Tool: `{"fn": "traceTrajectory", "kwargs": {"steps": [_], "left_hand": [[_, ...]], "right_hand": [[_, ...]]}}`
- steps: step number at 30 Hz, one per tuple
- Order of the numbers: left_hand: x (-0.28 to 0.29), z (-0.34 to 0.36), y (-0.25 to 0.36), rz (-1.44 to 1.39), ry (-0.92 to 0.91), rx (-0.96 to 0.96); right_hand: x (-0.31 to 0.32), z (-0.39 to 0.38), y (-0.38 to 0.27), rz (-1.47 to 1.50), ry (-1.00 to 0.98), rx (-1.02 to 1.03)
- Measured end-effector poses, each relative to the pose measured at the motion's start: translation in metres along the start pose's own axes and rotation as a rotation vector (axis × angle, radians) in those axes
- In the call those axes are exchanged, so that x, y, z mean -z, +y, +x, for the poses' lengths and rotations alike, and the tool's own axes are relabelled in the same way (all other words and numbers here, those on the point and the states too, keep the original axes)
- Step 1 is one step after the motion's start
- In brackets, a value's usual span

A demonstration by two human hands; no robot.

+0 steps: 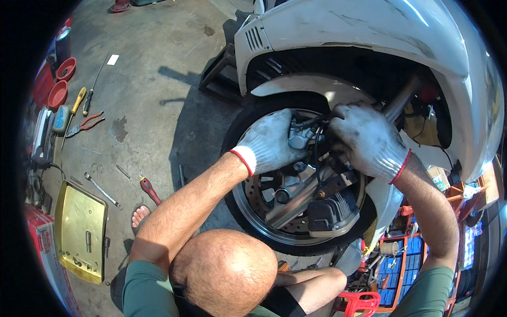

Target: The person uses a cordless impact wrench to remove bolts from the front wheel area of a white motorcycle, then removes the brake caliper and rotor. They place the removed parts on the floor and continue to manipulate the brake assembly components with gloved hands.

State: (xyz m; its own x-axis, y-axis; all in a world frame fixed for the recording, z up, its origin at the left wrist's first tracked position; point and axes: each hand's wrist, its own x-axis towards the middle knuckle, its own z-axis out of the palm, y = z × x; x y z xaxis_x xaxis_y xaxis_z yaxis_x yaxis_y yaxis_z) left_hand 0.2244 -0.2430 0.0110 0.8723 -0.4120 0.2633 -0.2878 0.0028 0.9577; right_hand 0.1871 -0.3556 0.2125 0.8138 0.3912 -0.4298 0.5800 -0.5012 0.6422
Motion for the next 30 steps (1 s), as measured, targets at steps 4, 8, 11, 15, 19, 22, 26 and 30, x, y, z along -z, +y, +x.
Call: {"fn": "traceTrajectory", "kwargs": {"steps": [4, 8, 11, 15, 19, 22, 26, 30], "left_hand": [[-0.002, -0.001, -0.002, 0.045, 0.030, -0.023], [-0.005, -0.001, -0.003, 0.032, 0.032, -0.030], [-0.005, 0.001, -0.006, 0.027, 0.042, -0.027], [-0.006, 0.000, -0.005, 0.032, 0.028, -0.010], [-0.004, -0.001, -0.002, 0.004, 0.037, 0.004], [-0.005, -0.001, -0.005, 0.019, 0.049, -0.009], [-0.008, 0.000, -0.006, 0.024, 0.031, -0.021], [-0.007, 0.001, -0.008, 0.018, 0.056, -0.043]], "right_hand": [[0.001, -0.001, -0.001, 0.011, 0.057, 0.013], [-0.001, -0.004, 0.005, 0.061, 0.049, 0.046], [-0.009, -0.003, 0.006, 0.024, 0.162, 0.065], [-0.007, -0.004, 0.008, 0.106, 0.100, 0.045], [-0.003, 0.000, 0.000, 0.059, 0.077, 0.021], [-0.002, -0.001, 0.001, 0.078, 0.098, 0.011], [0.000, -0.002, 0.003, 0.041, -0.010, 0.013], [-0.004, -0.001, -0.001, 0.019, 0.055, 0.012]]}}
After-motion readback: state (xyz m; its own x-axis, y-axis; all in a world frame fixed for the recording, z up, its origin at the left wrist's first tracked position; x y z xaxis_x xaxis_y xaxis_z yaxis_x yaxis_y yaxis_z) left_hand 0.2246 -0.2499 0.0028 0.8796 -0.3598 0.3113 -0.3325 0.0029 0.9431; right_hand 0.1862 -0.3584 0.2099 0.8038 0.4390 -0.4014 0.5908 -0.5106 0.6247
